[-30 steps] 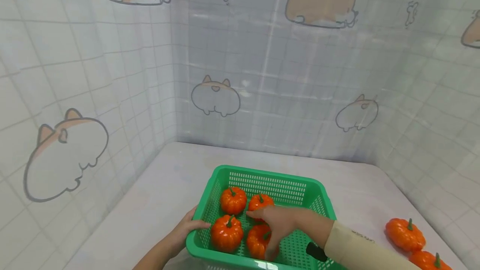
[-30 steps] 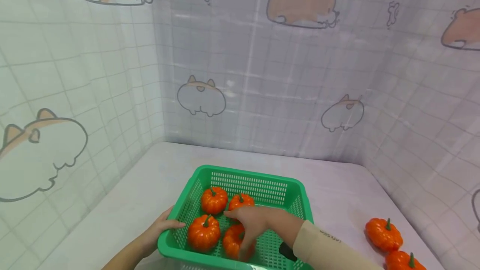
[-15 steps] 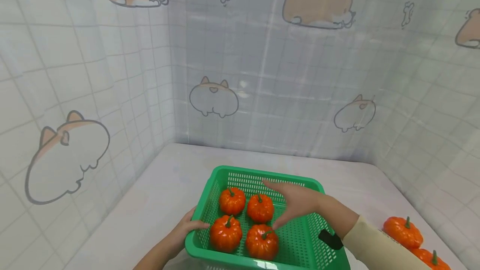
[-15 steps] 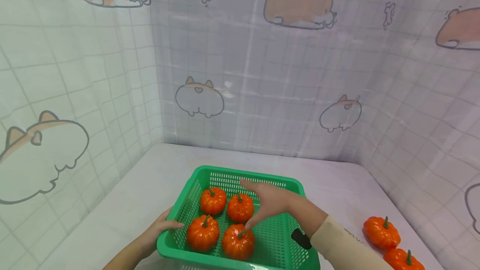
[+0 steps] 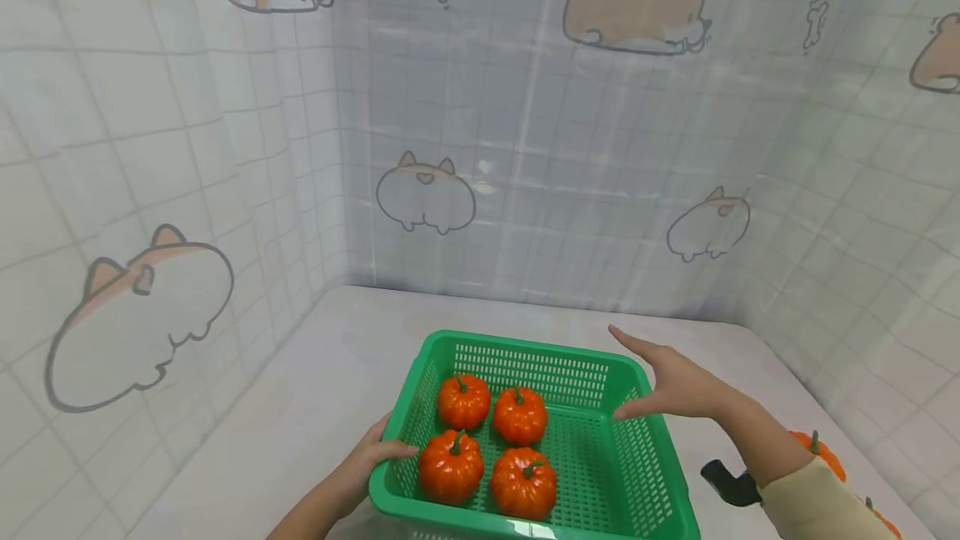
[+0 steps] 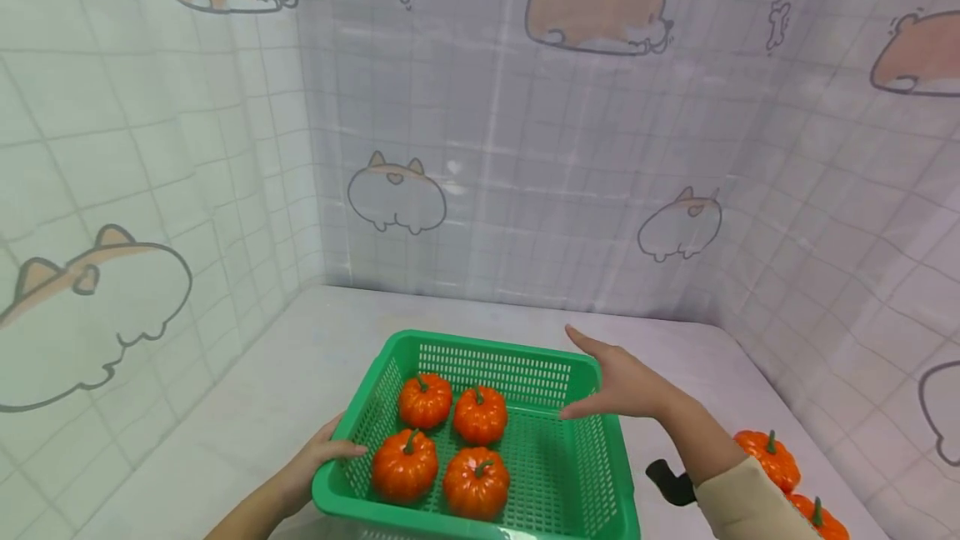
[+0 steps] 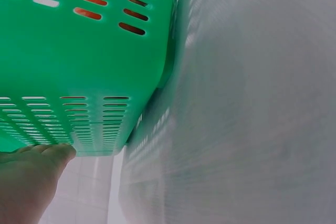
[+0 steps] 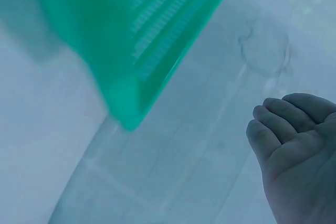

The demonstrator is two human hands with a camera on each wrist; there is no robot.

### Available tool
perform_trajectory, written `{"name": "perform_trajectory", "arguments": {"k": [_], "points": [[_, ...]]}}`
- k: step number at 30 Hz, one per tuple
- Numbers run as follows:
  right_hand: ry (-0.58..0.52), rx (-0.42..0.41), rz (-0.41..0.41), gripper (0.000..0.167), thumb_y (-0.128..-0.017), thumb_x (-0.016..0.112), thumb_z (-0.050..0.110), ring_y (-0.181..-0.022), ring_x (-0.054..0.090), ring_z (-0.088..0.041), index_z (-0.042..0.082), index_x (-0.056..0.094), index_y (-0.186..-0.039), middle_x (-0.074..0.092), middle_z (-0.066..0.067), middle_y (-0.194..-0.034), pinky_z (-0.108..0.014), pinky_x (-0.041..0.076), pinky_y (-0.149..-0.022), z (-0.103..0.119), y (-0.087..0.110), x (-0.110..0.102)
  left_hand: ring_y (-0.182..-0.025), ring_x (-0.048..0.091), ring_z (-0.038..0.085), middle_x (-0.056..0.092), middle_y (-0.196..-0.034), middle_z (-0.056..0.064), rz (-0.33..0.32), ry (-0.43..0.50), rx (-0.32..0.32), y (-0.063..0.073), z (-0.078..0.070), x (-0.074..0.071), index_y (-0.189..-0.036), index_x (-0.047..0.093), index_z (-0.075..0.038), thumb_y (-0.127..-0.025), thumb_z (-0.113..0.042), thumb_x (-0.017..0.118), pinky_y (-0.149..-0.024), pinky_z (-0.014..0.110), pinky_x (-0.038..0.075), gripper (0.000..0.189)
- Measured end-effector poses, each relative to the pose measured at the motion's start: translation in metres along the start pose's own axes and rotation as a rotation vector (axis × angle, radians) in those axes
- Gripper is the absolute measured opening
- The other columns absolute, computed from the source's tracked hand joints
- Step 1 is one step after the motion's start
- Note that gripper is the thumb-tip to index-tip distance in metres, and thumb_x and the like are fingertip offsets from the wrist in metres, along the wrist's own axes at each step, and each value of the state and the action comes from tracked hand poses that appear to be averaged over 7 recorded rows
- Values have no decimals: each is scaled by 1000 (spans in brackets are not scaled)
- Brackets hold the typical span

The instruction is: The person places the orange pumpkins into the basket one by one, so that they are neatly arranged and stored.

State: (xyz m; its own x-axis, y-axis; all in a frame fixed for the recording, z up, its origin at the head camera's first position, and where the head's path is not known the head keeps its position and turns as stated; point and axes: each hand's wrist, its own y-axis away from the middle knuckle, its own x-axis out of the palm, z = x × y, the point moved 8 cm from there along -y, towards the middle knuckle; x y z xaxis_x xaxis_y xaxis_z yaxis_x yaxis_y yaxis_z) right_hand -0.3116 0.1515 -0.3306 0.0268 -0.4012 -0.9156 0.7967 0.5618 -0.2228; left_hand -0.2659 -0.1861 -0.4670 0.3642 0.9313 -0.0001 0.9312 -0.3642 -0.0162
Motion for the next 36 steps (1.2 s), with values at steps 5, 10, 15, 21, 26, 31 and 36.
{"name": "perform_trajectory", "arguments": {"k": [5, 10, 15, 21, 26, 31, 36], "points": [[8, 50, -74, 106, -68, 78, 46, -128, 35, -49, 12, 20, -150, 33, -28, -145, -64, 42, -92, -24, 23, -18, -110, 60, 25, 39, -138, 32, -1, -1, 5, -1, 1, 1, -145, 4, 8, -89, -14, 47, -87, 41, 54, 74], [22, 136, -125, 104, -71, 77, 43, -124, 37, -53, 12, 17, -150, 32, -32, -144, -68, 40, -90, -48, 44, -33, -110, 60, 24, 38, -139, 32, -2, 4, 6, -2, 1, 1, -146, 3, 7, -89, -14, 47, -86, 42, 54, 74], [29, 227, -153, 101, -74, 75, 38, -121, 37, -57, 5, 16, -149, 30, -31, -145, -69, 39, -88, -73, 70, -39, -110, 59, 25, 39, -138, 31, 1, 10, 8, -1, 1, 1, -145, 3, 8, -89, -13, 47, -87, 42, 54, 74], [4, 294, -165, 97, -78, 72, 32, -119, 34, -59, 0, 13, -148, 26, -34, -144, -70, 35, -88, -103, 100, -34, -108, 61, 22, 42, -136, 30, -9, 10, -5, 0, 1, 1, -145, 5, 8, -89, -13, 47, -87, 42, 54, 73], [-32, 386, -161, 97, -84, 67, 35, -120, 29, -61, 5, 3, -150, 16, -36, -147, -74, 32, -84, -127, 130, -32, -107, 62, 25, 44, -135, 30, -5, 1, -11, 0, 1, 2, -145, 4, 9, -89, -13, 47, -86, 42, 55, 74], [-11, 529, -138, 97, -88, 59, 43, -119, 24, -64, 3, -6, -147, 5, -39, -145, -75, 30, -84, -151, 158, -29, -106, 62, 24, 44, -135, 30, -1, 2, -7, 0, 1, 3, -145, 4, 9, -89, -13, 46, -86, 42, 55, 74], [-41, 699, -65, 105, -89, 53, 52, -120, 9, -66, -6, -19, -139, -14, -41, -139, -75, 26, -85, -179, 190, -16, -108, 61, 24, 40, -137, 31, 4, 8, 3, 0, 0, 4, -145, 3, 9, -89, -12, 46, -87, 42, 54, 73]]}}
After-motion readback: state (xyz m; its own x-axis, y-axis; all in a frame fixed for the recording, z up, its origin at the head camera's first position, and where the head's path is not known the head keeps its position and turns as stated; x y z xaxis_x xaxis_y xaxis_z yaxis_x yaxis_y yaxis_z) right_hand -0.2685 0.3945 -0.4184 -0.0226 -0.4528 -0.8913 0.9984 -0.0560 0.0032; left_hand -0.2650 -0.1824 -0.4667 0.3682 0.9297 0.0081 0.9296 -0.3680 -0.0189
